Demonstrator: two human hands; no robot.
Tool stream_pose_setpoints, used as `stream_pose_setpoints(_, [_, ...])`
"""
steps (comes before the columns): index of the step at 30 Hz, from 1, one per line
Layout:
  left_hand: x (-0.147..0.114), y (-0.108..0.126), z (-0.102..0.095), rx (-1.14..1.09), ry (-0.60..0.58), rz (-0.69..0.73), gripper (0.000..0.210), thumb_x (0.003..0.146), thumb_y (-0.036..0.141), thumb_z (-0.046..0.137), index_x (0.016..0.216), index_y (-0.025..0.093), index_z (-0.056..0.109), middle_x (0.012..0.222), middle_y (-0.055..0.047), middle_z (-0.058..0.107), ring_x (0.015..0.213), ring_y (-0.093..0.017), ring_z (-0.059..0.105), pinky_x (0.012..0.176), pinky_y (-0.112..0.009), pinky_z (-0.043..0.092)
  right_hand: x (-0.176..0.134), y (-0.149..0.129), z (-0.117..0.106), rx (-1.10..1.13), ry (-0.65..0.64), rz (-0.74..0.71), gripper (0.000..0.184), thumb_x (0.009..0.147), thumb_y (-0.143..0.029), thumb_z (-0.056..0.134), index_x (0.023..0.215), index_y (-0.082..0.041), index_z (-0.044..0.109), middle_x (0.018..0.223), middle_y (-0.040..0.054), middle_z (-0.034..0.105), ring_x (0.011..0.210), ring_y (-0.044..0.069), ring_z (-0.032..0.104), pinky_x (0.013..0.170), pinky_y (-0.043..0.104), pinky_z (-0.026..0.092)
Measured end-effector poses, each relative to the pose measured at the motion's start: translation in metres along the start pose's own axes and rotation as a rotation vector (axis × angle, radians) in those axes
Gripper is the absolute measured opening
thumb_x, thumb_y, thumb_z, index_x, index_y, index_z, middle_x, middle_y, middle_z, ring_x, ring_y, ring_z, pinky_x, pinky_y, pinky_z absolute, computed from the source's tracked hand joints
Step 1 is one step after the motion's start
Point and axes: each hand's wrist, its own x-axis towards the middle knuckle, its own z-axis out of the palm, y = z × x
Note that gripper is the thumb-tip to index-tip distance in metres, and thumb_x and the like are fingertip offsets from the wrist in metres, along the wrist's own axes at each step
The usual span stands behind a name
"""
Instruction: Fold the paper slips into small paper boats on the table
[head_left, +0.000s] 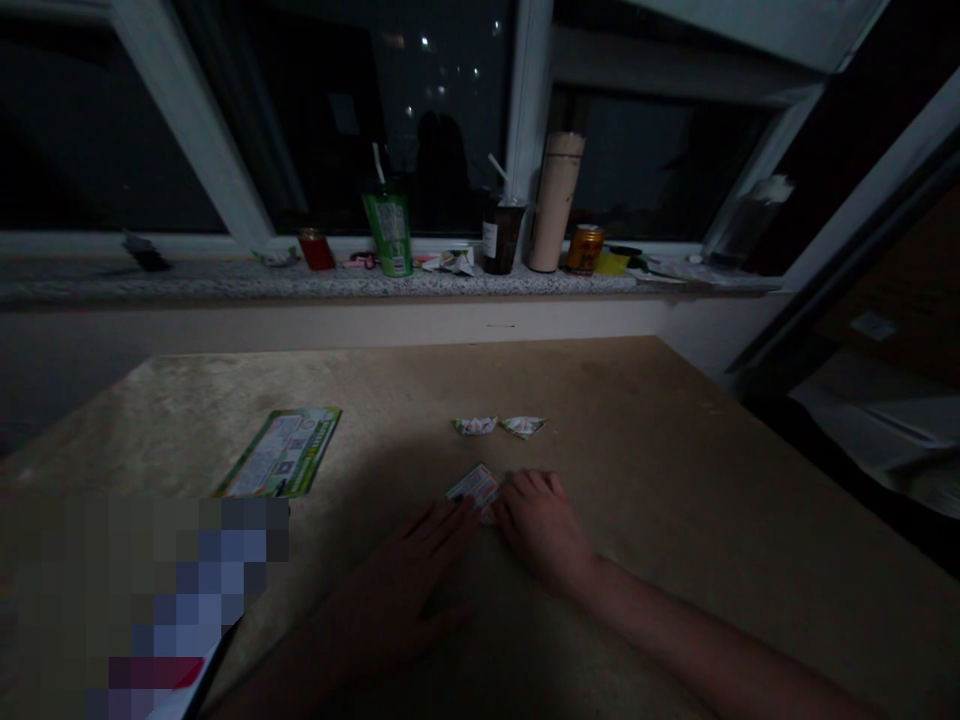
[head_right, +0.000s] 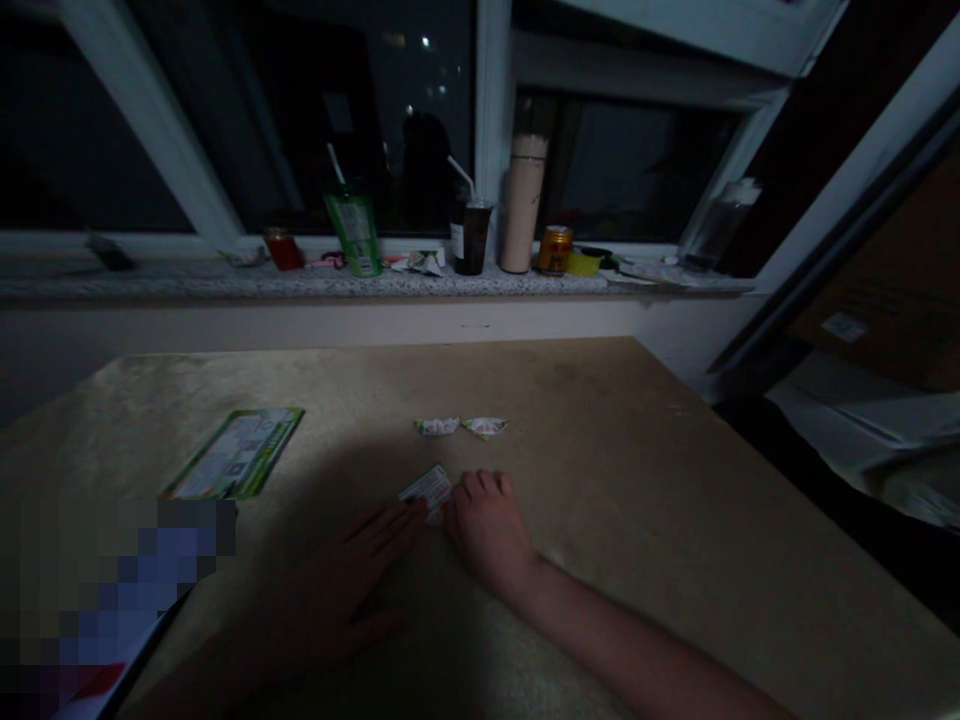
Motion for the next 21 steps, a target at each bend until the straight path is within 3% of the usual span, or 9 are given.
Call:
stream_pose_setpoints(11, [0.0028, 0.0046, -0.0015, -0.016, -0.068, -0.044, 0.091, 0.081, 0.054, 0.058, 0.149, 0.027, 0.004, 0.154, -0.004, 0.015, 0.138, -0.03, 0.021, 0.111, -0.047, 0.022, -0.0001, 0.0003, 0.0, 0.022, -0.018, 0.058, 0.019, 0.093, -0.023, 0.046, 0.083, -0.017, 0.062, 0.085, 0.0047, 0.064, 0.085, 0.021, 0.055, 0.078, 0.036, 0.031])
stream_pose_setpoints(21, [0.0042, 0.0046, 0.0004, -0.013, -0.049, -0.022, 0.087, 0.084, 0.056, 0.054, 0.149, 0.025, 0.007, 0.154, -0.005, 0.016, 0.138, -0.03, 0.022, 0.112, -0.046, 0.019, 0.0009, 0.0025, -0.0008, 0.088, -0.021, 0.089, 0.019, 0.092, -0.025, 0.049, 0.079, -0.017, 0.061, 0.084, 0.0038, 0.064, 0.086, 0.02, 0.055, 0.078, 0.034, 0.03])
